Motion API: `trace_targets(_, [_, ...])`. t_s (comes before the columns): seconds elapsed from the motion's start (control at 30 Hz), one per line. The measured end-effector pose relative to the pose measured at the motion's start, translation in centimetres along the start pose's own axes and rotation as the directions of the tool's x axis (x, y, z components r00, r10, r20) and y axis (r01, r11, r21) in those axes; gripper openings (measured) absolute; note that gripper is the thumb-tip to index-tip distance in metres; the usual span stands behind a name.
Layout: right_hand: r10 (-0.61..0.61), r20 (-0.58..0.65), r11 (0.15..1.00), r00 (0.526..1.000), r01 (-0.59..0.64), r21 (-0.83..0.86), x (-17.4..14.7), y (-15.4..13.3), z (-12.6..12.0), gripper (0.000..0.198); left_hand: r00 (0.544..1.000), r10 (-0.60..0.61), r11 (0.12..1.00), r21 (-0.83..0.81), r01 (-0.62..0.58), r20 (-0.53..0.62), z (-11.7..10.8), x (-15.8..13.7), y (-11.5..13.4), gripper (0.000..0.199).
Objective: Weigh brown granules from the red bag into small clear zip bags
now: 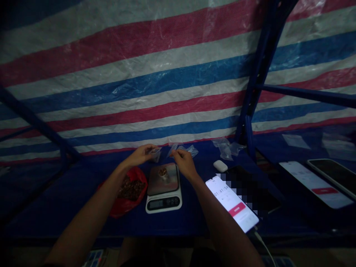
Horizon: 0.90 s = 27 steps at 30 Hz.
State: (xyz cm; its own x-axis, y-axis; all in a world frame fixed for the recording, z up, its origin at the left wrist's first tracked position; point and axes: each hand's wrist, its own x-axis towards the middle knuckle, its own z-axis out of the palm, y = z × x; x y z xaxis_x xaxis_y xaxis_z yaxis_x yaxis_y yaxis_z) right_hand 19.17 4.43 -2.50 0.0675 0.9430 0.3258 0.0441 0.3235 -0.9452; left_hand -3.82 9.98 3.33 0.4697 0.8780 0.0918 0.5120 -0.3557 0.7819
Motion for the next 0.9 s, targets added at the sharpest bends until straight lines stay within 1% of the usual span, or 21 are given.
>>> trace_targets(0.07, [-0.008,0.011,1.0,1.0,0.008,-0.015,-0.1,-0.1,0.0,0.041,0.998,0.057,0.998,-0.009,-0.058,-0.039,-0.6,-2.2,0.3,0.03])
trace_targets(0.13, [-0.009,0.035,1.0,0.999,0.01,-0.024,-0.2,-0.3,0.0,0.041,0.995,0.062,0.997,-0.033,-0.064,-0.073,-1.1,-4.6,0.7,0.024])
trace_targets(0.23, [-0.002,0.091,1.0,0.996,0.003,-0.012,-0.3,-0.5,-0.1,0.041,0.994,-0.033,0.997,-0.077,0.025,-0.109,-1.6,-8.1,1.4,0.019])
trace_targets(0.3, [0.002,0.123,1.0,0.992,-0.001,-0.008,-0.3,-0.6,-0.1,0.04,0.989,-0.09,0.985,-0.154,0.071,-0.12,-1.6,-10.1,1.5,0.019])
trace_targets(0.33, [0.004,0.139,1.0,0.99,-0.003,-0.011,-0.4,-0.7,-0.2,0.04,0.986,-0.106,0.972,-0.221,0.076,-0.13,-1.4,-10.9,1.4,0.022])
trace_targets(0.4, [0.015,0.168,1.0,0.986,-0.011,-0.021,-0.4,-0.6,-0.3,0.04,0.977,-0.136,0.935,-0.349,0.072,-0.163,-1.1,-12.2,0.9,0.037])
trace_targets(0.43, [0.021,0.179,1.0,0.984,-0.017,-0.025,-0.3,-0.6,-0.4,0.04,0.972,-0.154,0.919,-0.387,0.075,-0.176,-1.0,-12.8,0.6,0.046])
trace_targets(0.5, [0.031,0.208,0.999,0.978,-0.027,-0.025,-0.3,-0.5,-0.6,0.036,0.966,-0.192,0.906,-0.411,0.105,-0.175,-0.8,-13.6,-0.2,0.059])
trace_targets(0.57, [0.042,0.254,0.999,0.966,-0.039,-0.017,-0.3,-0.4,-0.8,0.031,0.965,-0.207,0.905,-0.406,0.128,-0.158,-0.7,-14.1,-1.0,0.063])
trace_targets(0.7, [0.043,0.341,0.999,0.939,-0.041,-0.012,-0.3,-0.4,-1.3,0.021,0.972,-0.184,0.933,-0.337,0.125,-0.149,-0.6,-14.9,-1.7,0.061])
trace_targets(0.8, [0.02,0.399,1.0,0.917,-0.013,-0.02,-0.4,-0.3,-1.6,0.018,0.973,-0.162,0.972,-0.196,0.129,-0.163,-0.4,-15.3,-1.2,0.056])
trace_targets(0.9, [0.006,0.489,0.998,0.872,0.027,-0.061,-0.5,-0.4,-2.0,0.022,0.982,-0.107,0.994,0.008,0.11,-0.152,0.0,-15.3,0.0,0.051])
